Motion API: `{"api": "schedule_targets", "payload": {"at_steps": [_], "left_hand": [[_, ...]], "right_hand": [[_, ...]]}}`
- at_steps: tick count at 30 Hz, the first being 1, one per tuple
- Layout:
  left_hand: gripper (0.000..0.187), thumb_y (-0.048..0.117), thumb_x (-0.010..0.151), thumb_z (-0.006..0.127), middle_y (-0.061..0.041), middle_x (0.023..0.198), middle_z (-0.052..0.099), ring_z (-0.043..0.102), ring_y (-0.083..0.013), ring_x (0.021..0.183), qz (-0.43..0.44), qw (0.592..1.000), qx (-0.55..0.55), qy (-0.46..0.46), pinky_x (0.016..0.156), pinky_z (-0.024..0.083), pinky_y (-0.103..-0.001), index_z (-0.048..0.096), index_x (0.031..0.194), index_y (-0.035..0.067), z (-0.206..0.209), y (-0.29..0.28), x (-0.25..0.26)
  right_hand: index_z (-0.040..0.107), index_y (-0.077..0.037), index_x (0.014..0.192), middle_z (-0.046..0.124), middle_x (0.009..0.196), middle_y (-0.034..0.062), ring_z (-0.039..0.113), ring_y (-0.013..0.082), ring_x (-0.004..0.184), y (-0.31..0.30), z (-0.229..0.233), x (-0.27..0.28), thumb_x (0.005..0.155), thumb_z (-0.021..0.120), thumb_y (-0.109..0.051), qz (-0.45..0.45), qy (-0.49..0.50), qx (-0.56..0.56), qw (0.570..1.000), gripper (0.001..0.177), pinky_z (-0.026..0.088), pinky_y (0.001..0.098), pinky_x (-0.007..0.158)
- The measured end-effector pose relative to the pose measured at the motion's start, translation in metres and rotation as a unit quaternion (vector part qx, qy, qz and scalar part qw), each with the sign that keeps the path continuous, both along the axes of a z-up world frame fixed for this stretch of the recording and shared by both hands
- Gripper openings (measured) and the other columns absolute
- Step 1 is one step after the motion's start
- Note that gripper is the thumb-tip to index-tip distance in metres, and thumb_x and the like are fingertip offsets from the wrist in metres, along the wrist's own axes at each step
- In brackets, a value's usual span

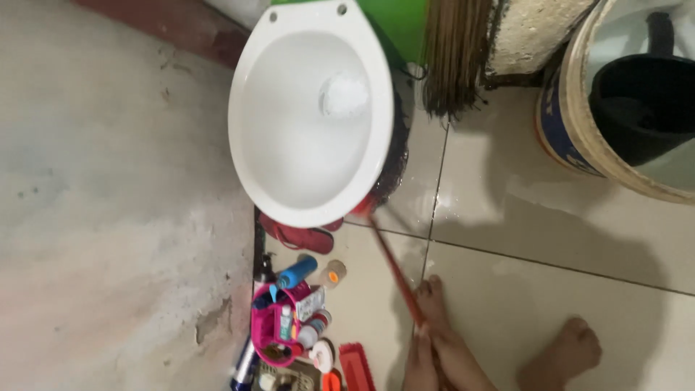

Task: Cleaning a toilet bowl using a brush, cleaning powder, and water from a bucket.

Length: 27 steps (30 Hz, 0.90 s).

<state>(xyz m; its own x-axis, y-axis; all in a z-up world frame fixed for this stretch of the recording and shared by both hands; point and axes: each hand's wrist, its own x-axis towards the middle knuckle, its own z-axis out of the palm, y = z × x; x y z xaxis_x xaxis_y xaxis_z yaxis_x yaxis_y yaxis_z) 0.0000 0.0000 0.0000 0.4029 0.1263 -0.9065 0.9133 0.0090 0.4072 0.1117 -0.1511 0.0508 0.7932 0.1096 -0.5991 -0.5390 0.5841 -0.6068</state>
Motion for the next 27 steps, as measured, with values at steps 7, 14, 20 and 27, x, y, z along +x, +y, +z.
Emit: {"api": "schedule_targets", "payload": {"at_steps": [7,14,20,27], "left_hand": [[0.061,0.057,0.101,0.046,-0.003,0.079,0.057,0.051,-0.0116,0.053,0.059,0.995,-0.040,0.070,0.044,0.039,-0.028,0.068,0.127,0.007,0.094,-0.063,0.169],[0.069,0.056,0.105,0.046,-0.012,0.065,0.069,0.067,-0.0200,0.057,-0.096,0.986,0.131,-0.025,0.052,0.051,-0.034,0.075,0.092,-0.005,0.044,-0.050,0.158],[0.050,0.044,0.101,0.050,-0.023,0.079,0.075,0.074,-0.0309,0.071,-0.024,0.984,0.174,-0.016,0.070,0.057,-0.044,0.076,0.102,0.001,0.099,-0.084,0.172],[0.045,0.026,0.101,0.051,-0.026,0.133,0.061,0.053,-0.0430,0.127,-0.064,0.947,0.221,-0.223,0.105,0.042,-0.048,0.063,0.136,0.000,0.123,-0.097,0.151]], "right_hand": [[0.061,-0.009,0.122,0.041,0.072,0.0050,0.034,0.0116,0.040,-0.008,0.055,0.062,0.109,0.046,-0.042,0.079,0.288,0.028,0.954,0.039,0.030,0.0303,0.032],[0.054,-0.016,0.102,0.051,0.065,0.0012,0.037,0.0140,0.041,0.009,0.032,0.071,0.102,0.049,-0.039,0.045,0.312,0.018,0.949,0.023,0.028,0.0316,0.035],[0.069,-0.012,0.118,0.064,0.083,0.0011,0.056,0.0132,0.064,-0.009,0.047,0.066,0.103,0.046,-0.043,0.050,0.329,0.071,0.940,0.041,0.045,0.0292,0.052],[0.068,-0.008,0.124,0.073,0.111,0.0067,0.067,0.0183,0.100,-0.028,0.043,0.035,0.100,0.045,-0.032,0.005,0.300,0.105,0.948,0.041,0.051,0.0307,0.090]]}}
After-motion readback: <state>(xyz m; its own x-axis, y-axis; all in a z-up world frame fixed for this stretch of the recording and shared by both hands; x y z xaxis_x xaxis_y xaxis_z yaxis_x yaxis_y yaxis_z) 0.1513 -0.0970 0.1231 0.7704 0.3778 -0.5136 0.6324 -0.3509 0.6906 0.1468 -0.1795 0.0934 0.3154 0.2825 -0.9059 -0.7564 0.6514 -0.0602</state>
